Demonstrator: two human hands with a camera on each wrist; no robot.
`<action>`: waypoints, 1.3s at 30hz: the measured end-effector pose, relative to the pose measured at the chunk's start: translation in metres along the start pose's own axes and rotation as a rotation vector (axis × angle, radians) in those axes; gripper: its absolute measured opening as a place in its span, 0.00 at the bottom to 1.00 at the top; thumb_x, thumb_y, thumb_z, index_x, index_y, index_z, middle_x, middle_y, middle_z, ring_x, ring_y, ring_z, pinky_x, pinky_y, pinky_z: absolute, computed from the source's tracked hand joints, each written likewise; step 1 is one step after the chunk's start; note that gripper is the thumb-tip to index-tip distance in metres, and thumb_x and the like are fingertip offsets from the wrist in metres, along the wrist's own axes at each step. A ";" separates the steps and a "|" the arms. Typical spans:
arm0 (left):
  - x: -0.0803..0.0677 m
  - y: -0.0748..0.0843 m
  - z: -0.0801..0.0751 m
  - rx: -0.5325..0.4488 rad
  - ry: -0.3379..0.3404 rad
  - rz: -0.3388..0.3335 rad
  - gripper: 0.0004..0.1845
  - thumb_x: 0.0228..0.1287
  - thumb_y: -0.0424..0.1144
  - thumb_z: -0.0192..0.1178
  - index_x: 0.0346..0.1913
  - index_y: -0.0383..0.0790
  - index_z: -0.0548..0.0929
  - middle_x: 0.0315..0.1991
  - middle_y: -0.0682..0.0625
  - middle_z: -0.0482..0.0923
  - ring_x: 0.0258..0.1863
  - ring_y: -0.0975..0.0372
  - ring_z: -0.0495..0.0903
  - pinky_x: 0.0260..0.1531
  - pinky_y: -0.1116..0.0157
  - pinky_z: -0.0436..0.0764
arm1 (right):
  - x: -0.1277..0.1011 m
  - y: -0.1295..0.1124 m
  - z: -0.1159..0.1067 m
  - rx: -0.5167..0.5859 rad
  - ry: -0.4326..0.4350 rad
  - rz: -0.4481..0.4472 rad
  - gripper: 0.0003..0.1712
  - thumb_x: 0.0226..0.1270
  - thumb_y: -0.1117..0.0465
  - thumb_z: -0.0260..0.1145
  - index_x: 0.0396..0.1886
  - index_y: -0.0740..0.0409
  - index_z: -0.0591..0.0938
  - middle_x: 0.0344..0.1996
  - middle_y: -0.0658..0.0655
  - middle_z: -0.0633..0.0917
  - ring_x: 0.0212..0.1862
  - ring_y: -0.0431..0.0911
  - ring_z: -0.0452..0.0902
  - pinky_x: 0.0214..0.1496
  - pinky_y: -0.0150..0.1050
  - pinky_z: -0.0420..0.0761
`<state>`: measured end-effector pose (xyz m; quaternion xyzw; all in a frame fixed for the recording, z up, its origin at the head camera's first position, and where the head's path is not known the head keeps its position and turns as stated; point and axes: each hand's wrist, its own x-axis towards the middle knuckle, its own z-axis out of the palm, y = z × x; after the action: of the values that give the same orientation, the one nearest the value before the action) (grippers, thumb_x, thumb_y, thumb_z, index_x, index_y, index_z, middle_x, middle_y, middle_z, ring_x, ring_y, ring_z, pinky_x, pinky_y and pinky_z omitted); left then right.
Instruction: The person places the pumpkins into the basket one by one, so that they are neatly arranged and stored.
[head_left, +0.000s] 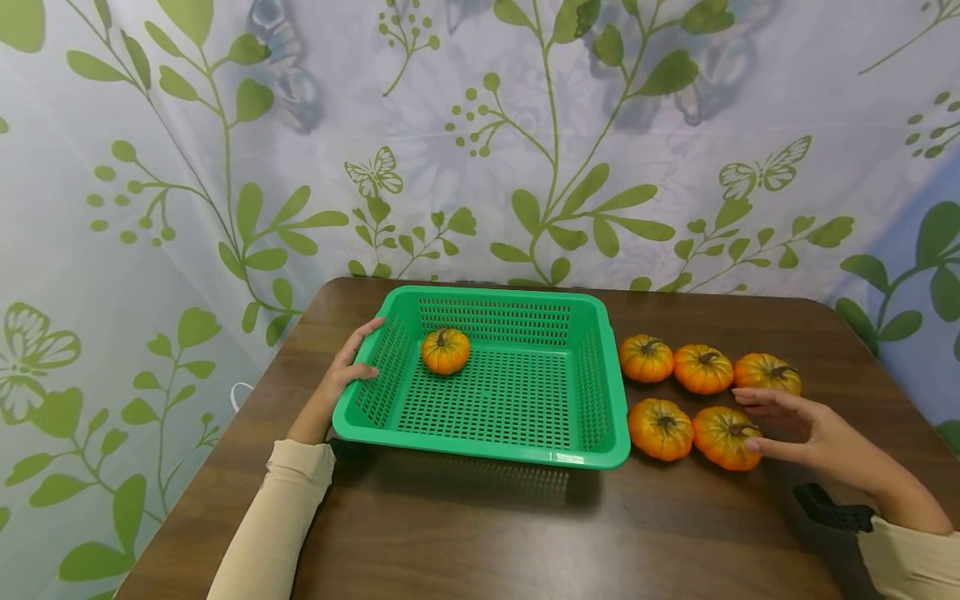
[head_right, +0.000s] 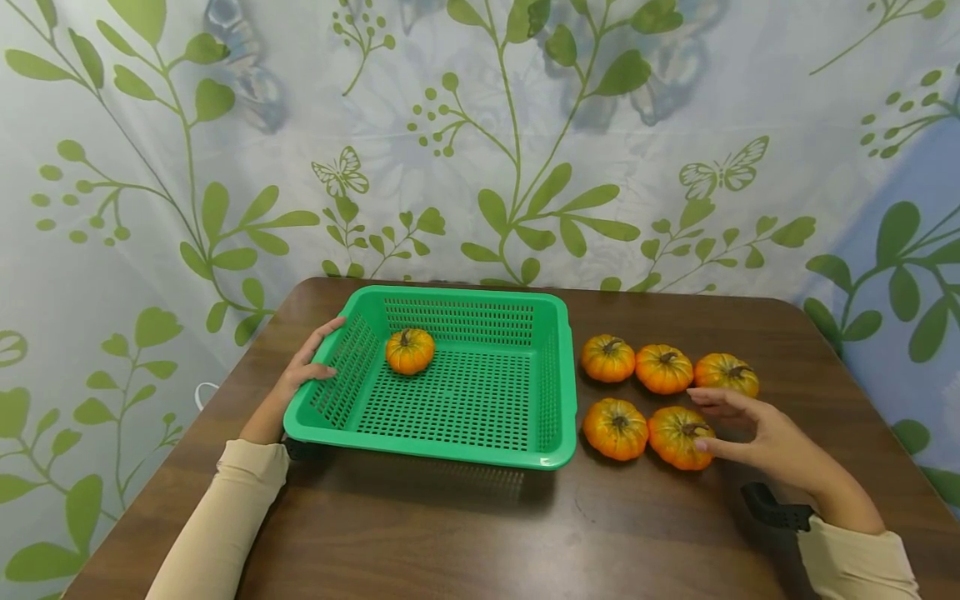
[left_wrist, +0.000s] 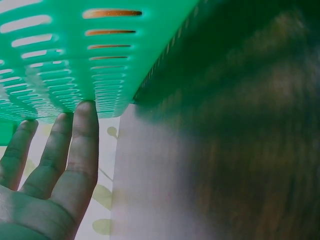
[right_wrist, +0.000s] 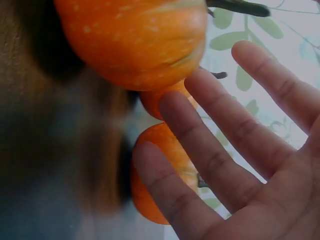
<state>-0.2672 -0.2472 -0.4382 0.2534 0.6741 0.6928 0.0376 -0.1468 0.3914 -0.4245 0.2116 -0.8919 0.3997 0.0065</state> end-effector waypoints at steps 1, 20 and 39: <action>0.000 0.000 0.000 -0.010 -0.002 -0.005 0.42 0.55 0.23 0.48 0.78 0.41 0.57 0.72 0.38 0.53 0.60 0.57 0.70 0.50 0.67 0.76 | 0.000 0.001 0.001 0.015 -0.010 -0.013 0.34 0.60 0.75 0.68 0.67 0.69 0.70 0.59 0.30 0.74 0.53 0.27 0.74 0.44 0.28 0.79; -0.001 -0.003 -0.003 -0.009 -0.014 0.042 0.42 0.54 0.23 0.48 0.77 0.39 0.58 0.70 0.42 0.57 0.56 0.59 0.72 0.49 0.68 0.76 | 0.004 0.009 0.009 0.029 -0.056 -0.055 0.38 0.53 0.74 0.73 0.66 0.71 0.71 0.59 0.32 0.76 0.56 0.24 0.71 0.48 0.23 0.75; 0.000 -0.004 -0.003 -0.036 -0.028 0.034 0.42 0.55 0.22 0.48 0.77 0.39 0.57 0.71 0.39 0.54 0.55 0.58 0.72 0.47 0.67 0.78 | 0.000 0.003 0.001 -0.066 0.007 -0.013 0.38 0.52 0.71 0.76 0.65 0.68 0.74 0.57 0.26 0.74 0.52 0.22 0.70 0.45 0.21 0.74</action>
<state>-0.2693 -0.2495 -0.4415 0.2737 0.6566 0.7017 0.0399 -0.1473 0.3920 -0.4273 0.2158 -0.9031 0.3706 0.0193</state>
